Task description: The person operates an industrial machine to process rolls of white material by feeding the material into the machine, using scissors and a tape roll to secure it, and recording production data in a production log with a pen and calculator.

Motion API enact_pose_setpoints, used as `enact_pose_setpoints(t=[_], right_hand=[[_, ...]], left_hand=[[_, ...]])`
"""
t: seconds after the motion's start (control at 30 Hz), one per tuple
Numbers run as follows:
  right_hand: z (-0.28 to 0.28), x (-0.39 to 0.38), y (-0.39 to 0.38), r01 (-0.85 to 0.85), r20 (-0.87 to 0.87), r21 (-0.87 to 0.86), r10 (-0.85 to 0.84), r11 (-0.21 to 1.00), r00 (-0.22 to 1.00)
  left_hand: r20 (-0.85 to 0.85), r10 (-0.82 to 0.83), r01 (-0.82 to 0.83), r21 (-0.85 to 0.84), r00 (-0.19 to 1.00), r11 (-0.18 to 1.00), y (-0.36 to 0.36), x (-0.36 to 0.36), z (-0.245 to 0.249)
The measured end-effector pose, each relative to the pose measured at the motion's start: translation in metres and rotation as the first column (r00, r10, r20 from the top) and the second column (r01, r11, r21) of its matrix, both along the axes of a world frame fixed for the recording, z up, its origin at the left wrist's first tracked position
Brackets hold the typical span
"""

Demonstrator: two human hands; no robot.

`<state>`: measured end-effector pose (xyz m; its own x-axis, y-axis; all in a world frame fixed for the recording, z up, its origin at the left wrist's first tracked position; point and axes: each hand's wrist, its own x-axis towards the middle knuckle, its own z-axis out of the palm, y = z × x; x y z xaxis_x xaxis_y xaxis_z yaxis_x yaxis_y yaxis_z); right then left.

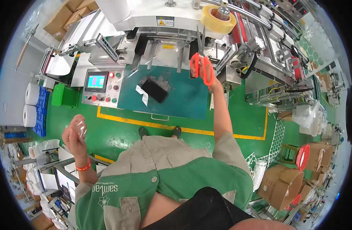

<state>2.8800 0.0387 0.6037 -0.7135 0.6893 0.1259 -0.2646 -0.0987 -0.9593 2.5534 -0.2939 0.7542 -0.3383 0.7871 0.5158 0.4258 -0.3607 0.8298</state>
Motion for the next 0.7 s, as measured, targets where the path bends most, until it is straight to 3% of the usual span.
enact_pose_setpoints(t=[0.03,0.23,0.3,0.37,0.4,0.47,0.53,0.6,0.63,0.67,0.7], right_hand=[[-0.003,-0.001,0.009,-0.012,0.000,-0.009,0.012,1.000,1.000],[-0.014,-0.003,0.026,0.043,-0.007,0.149,-0.043,0.988,0.999],[-0.016,-0.002,0.019,0.057,-0.010,0.110,-0.056,0.992,0.998],[-0.013,-0.004,0.002,0.108,0.010,0.022,-0.108,0.994,0.994],[-0.026,-0.007,-0.009,0.175,0.018,-0.107,-0.174,0.979,0.985],[-0.042,-0.006,-0.053,0.249,0.007,0.219,-0.257,0.943,0.966],[-0.066,-0.008,-0.096,0.336,0.304,0.347,-0.444,0.876,0.843],[-0.115,-0.011,-0.126,0.398,0.454,0.461,-0.596,0.793,0.662],[-0.132,-0.017,-0.137,0.528,0.537,0.169,-0.527,0.833,0.659],[-0.138,-0.012,-0.145,0.415,0.672,0.378,-0.554,0.828,0.492],[-0.149,-0.009,-0.151,0.409,0.601,0.478,-0.629,0.777,0.493]], left_hand=[[-0.018,0.074,-0.075,-0.036,0.997,0.997,-0.002,0.001,0.002],[-0.012,-0.045,0.045,-0.030,0.999,0.999,0.015,-0.021,0.021],[-0.015,-0.053,0.053,-0.016,0.998,0.998,0.024,-0.038,0.032],[0.061,-0.173,0.172,0.013,0.983,0.985,0.030,-0.062,0.053],[0.087,-0.174,0.173,0.015,0.981,0.985,0.027,-0.083,0.064],[0.104,-0.148,0.146,0.034,0.983,0.989,0.017,-0.122,0.085],[-0.163,-0.065,0.052,-0.087,0.985,0.995,0.003,-0.159,0.100],[-0.163,-0.078,0.056,-0.137,0.984,0.989,-0.012,-0.203,0.101],[-0.155,-0.123,0.091,-0.199,0.980,0.976,-0.024,-0.224,0.101],[-0.068,0.088,-0.100,-0.199,0.994,0.975,-0.030,-0.223,0.102],[-0.065,0.091,-0.102,-0.193,0.994,0.976,-0.038,-0.239,0.101]])
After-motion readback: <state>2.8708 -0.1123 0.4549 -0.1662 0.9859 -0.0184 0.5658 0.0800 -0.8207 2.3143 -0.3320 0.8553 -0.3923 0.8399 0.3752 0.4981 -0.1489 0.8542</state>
